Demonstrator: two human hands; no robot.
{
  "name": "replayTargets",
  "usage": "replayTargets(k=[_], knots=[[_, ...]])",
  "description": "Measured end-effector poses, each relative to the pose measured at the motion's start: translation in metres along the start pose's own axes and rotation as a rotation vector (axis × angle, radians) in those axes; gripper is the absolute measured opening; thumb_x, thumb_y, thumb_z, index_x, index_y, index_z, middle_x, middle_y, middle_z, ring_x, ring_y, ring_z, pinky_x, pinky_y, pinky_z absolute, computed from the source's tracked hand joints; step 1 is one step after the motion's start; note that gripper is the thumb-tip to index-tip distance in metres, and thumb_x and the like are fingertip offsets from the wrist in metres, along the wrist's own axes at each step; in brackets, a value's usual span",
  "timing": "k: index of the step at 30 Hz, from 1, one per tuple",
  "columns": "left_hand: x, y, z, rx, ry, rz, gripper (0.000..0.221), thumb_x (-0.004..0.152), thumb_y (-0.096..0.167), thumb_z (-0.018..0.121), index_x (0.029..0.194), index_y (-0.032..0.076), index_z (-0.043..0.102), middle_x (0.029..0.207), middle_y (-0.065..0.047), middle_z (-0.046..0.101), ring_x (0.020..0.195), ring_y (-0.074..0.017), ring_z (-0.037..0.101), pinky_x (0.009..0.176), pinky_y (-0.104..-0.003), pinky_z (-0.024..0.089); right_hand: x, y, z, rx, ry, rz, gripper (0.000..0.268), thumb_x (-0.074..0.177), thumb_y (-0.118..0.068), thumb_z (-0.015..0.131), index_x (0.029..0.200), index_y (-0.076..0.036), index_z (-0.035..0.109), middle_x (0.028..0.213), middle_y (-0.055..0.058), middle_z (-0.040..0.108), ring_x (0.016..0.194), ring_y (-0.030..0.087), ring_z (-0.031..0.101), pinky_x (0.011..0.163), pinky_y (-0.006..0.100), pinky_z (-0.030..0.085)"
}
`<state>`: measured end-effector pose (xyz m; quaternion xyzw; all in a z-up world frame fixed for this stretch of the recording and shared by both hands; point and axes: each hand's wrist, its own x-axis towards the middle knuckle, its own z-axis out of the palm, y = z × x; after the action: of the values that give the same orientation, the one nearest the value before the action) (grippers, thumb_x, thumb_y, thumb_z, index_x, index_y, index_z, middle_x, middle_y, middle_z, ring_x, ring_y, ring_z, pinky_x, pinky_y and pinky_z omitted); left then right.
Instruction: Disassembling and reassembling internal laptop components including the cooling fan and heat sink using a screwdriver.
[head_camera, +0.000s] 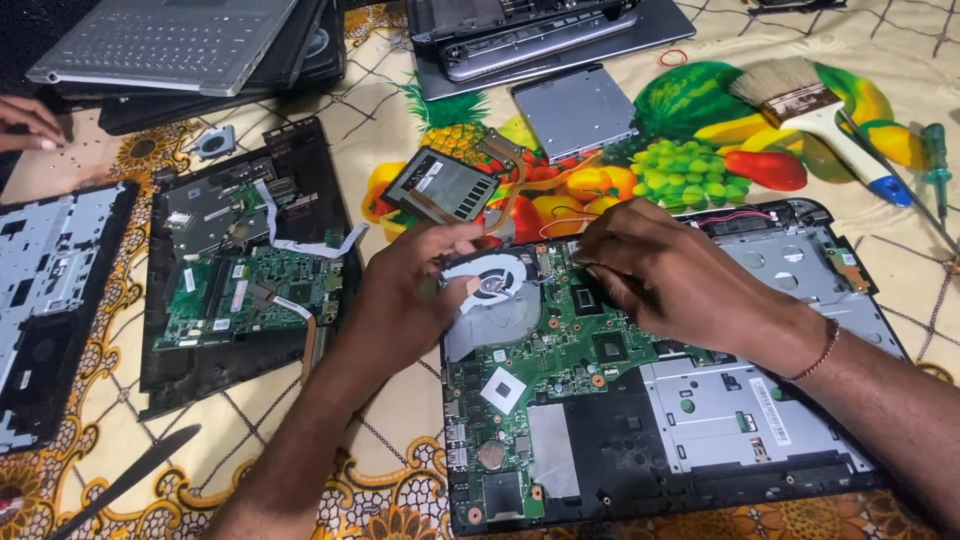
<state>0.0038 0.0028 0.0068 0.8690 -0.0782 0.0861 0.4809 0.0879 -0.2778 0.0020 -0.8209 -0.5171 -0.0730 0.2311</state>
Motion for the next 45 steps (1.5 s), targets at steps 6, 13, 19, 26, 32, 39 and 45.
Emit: replayTargets(k=[6, 13, 19, 26, 32, 39, 45], knots=[[-0.008, -0.001, 0.001, 0.132, -0.068, 0.244, 0.029, 0.087, 0.001, 0.063, 0.115, 0.008, 0.068, 0.112, -0.01, 0.067, 0.108, -0.023, 0.067, 0.089, -0.035, 0.056, 0.001, -0.001, 0.001, 0.009, 0.003, 0.006, 0.024, 0.093, -0.009, 0.068, 0.115, -0.003, 0.071, 0.11, 0.011, 0.067, 0.106, 0.028, 0.06, 0.09, 0.042, 0.056], [-0.014, 0.002, 0.001, 0.347, -0.186, 0.296, 0.022, 0.082, -0.001, 0.067, 0.098, 0.011, 0.059, 0.103, -0.005, 0.057, 0.1, -0.0257, 0.059, 0.073, -0.039, 0.049, 0.003, -0.005, 0.002, 0.027, 0.001, 0.005, 0.023, 0.094, -0.009, 0.066, 0.115, -0.001, 0.069, 0.106, 0.011, 0.066, 0.102, 0.028, 0.061, 0.082, 0.041, 0.058], [-0.014, 0.016, 0.005, 0.496, -0.338, 0.17, 0.023, 0.08, -0.001, 0.072, 0.094, 0.012, 0.06, 0.101, -0.004, 0.056, 0.098, -0.0251, 0.057, 0.064, -0.043, 0.048, 0.002, -0.003, 0.004, 0.035, -0.001, 0.009, 0.023, 0.094, -0.009, 0.067, 0.115, -0.001, 0.069, 0.105, 0.012, 0.066, 0.1, 0.028, 0.061, 0.081, 0.041, 0.056], [-0.019, 0.002, -0.001, 0.281, -0.306, 0.314, 0.025, 0.084, 0.011, 0.083, 0.104, 0.013, 0.068, 0.125, -0.01, 0.062, 0.121, -0.0294, 0.06, 0.095, -0.04, 0.049, 0.001, -0.001, 0.005, 0.019, -0.024, -0.003, 0.026, 0.093, -0.008, 0.068, 0.117, 0.0, 0.069, 0.105, 0.013, 0.067, 0.099, 0.029, 0.06, 0.082, 0.042, 0.054], [-0.018, -0.009, -0.007, 0.176, -0.348, 0.105, 0.029, 0.084, 0.016, 0.083, 0.109, 0.024, 0.07, 0.142, -0.006, 0.058, 0.133, -0.0254, 0.061, 0.08, -0.037, 0.054, 0.001, 0.001, 0.006, 0.025, -0.037, 0.022, 0.022, 0.092, -0.009, 0.069, 0.113, -0.002, 0.07, 0.103, 0.012, 0.067, 0.096, 0.028, 0.061, 0.08, 0.042, 0.055], [-0.012, -0.01, -0.008, 0.2, -0.35, -0.077, 0.033, 0.08, 0.025, 0.085, 0.11, 0.015, 0.074, 0.145, -0.004, 0.057, 0.137, -0.0227, 0.057, 0.098, -0.038, 0.05, 0.002, 0.0, 0.006, 0.012, -0.031, 0.005, 0.022, 0.093, -0.011, 0.069, 0.112, -0.001, 0.07, 0.103, 0.012, 0.067, 0.097, 0.028, 0.061, 0.079, 0.042, 0.055], [-0.01, -0.02, 0.0, 0.246, -0.286, 0.032, 0.045, 0.077, 0.029, 0.089, 0.115, 0.011, 0.075, 0.14, -0.01, 0.061, 0.134, -0.0259, 0.058, 0.107, -0.04, 0.045, 0.002, 0.0, 0.006, 0.014, -0.044, 0.015, 0.023, 0.093, -0.012, 0.069, 0.113, -0.002, 0.07, 0.104, 0.012, 0.067, 0.098, 0.029, 0.06, 0.082, 0.042, 0.053]])
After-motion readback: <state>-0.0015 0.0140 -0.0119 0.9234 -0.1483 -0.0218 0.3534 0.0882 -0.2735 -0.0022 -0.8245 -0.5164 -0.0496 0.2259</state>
